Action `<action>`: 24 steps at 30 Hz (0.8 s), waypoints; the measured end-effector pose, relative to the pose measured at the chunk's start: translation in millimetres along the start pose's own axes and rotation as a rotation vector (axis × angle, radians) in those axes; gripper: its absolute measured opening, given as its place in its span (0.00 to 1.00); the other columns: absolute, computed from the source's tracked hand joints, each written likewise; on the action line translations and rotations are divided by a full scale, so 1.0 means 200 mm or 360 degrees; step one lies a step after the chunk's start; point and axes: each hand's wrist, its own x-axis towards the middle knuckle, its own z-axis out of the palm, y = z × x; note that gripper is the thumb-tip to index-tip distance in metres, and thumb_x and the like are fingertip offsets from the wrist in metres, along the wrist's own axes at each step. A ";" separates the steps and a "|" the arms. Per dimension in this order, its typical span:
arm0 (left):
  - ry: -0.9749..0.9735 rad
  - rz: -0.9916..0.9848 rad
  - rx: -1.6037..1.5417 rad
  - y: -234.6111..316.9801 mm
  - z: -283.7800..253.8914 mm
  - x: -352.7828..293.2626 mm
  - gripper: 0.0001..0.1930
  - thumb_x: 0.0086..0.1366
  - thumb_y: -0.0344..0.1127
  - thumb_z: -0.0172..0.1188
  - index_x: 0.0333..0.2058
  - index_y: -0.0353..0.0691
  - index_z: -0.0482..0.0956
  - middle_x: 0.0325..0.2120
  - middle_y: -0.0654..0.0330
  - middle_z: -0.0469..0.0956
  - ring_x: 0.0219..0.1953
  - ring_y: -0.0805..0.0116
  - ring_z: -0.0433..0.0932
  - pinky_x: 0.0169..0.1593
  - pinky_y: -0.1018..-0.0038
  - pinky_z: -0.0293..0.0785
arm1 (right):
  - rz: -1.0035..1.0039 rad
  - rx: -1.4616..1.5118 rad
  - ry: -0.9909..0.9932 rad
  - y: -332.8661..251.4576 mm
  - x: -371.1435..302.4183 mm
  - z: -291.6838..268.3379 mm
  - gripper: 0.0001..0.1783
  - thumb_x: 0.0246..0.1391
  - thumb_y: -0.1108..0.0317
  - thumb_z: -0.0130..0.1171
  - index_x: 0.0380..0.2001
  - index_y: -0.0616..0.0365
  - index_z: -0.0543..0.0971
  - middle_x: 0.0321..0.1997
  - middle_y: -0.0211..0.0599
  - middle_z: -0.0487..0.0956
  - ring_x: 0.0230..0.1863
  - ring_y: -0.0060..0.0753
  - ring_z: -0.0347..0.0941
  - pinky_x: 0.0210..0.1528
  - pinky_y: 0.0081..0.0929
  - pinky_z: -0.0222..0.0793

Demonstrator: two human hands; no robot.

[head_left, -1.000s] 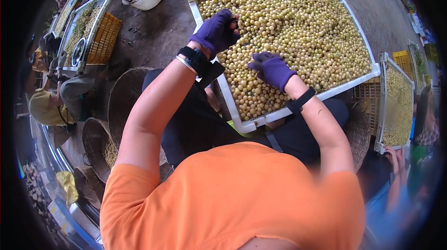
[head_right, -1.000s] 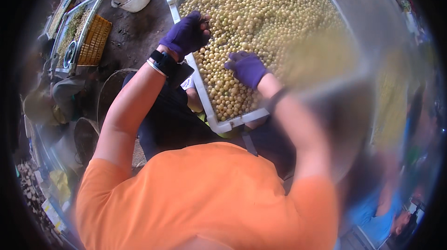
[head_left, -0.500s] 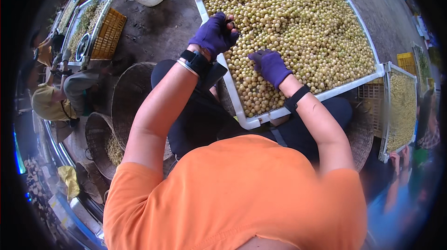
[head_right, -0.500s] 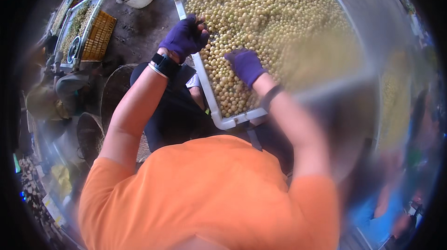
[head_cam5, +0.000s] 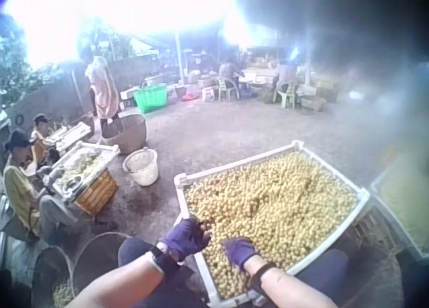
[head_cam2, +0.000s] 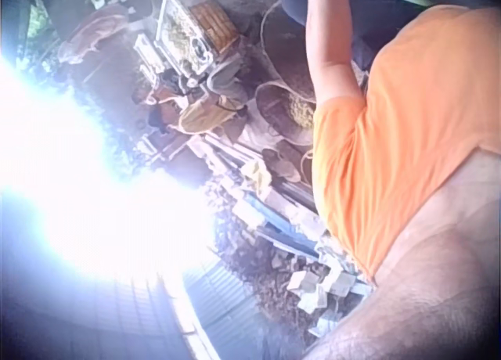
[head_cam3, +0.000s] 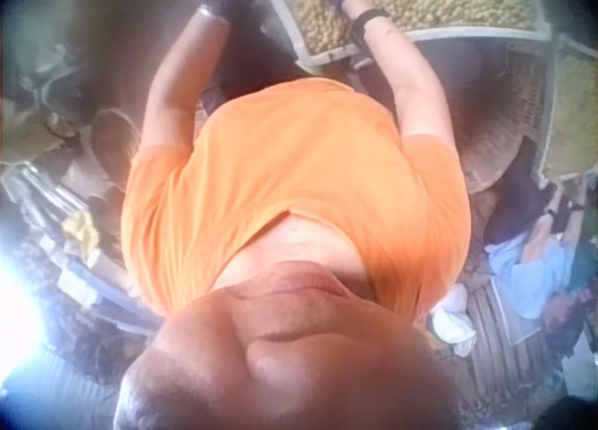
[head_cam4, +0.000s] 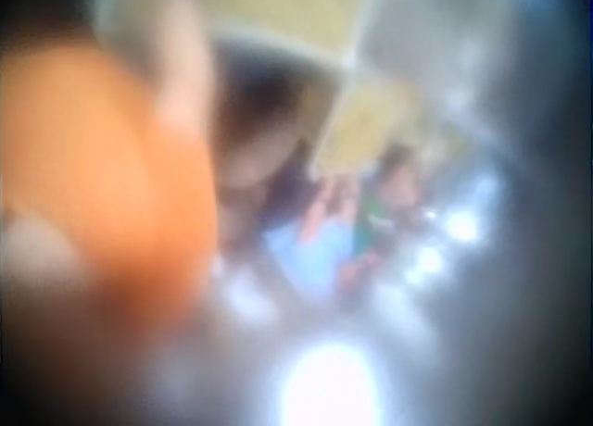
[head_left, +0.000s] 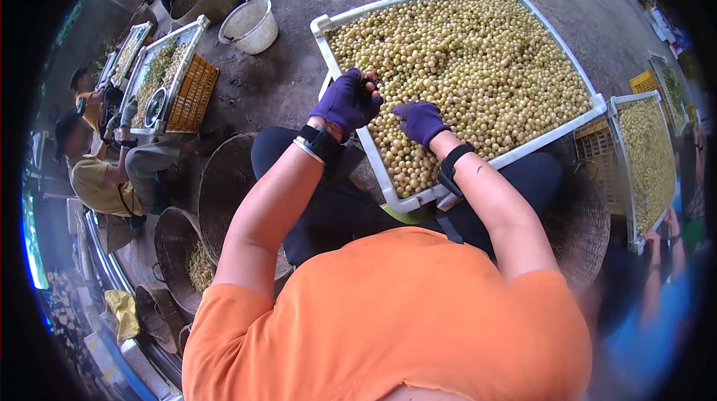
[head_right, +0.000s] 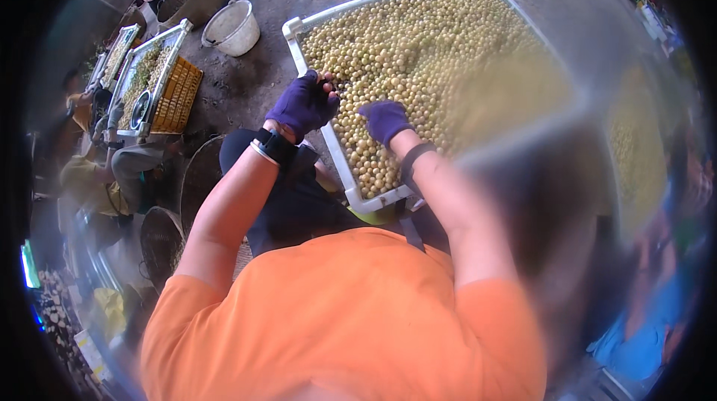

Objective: Trimming stems from longan fruit and sorting them into crates.

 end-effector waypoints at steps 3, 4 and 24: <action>0.0072 -0.0020 0.0092 0.01 -0.01 0.01 0.09 0.67 0.41 0.52 0.34 0.42 0.73 0.25 0.66 0.73 0.26 0.73 0.71 0.31 0.72 0.73 | 0.0107 0.0143 -0.0035 0.00 0.00 -0.01 0.17 0.48 0.66 0.53 0.43 0.41 0.79 0.38 0.42 0.81 0.41 0.47 0.77 0.46 0.42 0.70; 0.0089 -0.0016 0.0093 0.01 -0.02 0.02 0.09 0.67 0.41 0.52 0.34 0.42 0.73 0.24 0.66 0.73 0.25 0.73 0.71 0.31 0.72 0.73 | 0.0158 0.0211 -0.0036 0.01 0.01 -0.01 0.18 0.48 0.66 0.52 0.44 0.41 0.79 0.39 0.42 0.81 0.42 0.47 0.77 0.46 0.41 0.70; -0.0045 0.0001 -0.0040 0.12 0.04 0.48 0.10 0.65 0.39 0.54 0.36 0.38 0.72 0.24 0.60 0.72 0.29 0.64 0.72 0.37 0.67 0.74 | -0.0206 -0.0104 -0.0270 -0.21 0.04 -0.03 0.08 0.46 0.63 0.59 0.29 0.55 0.78 0.31 0.41 0.77 0.34 0.44 0.77 0.35 0.40 0.72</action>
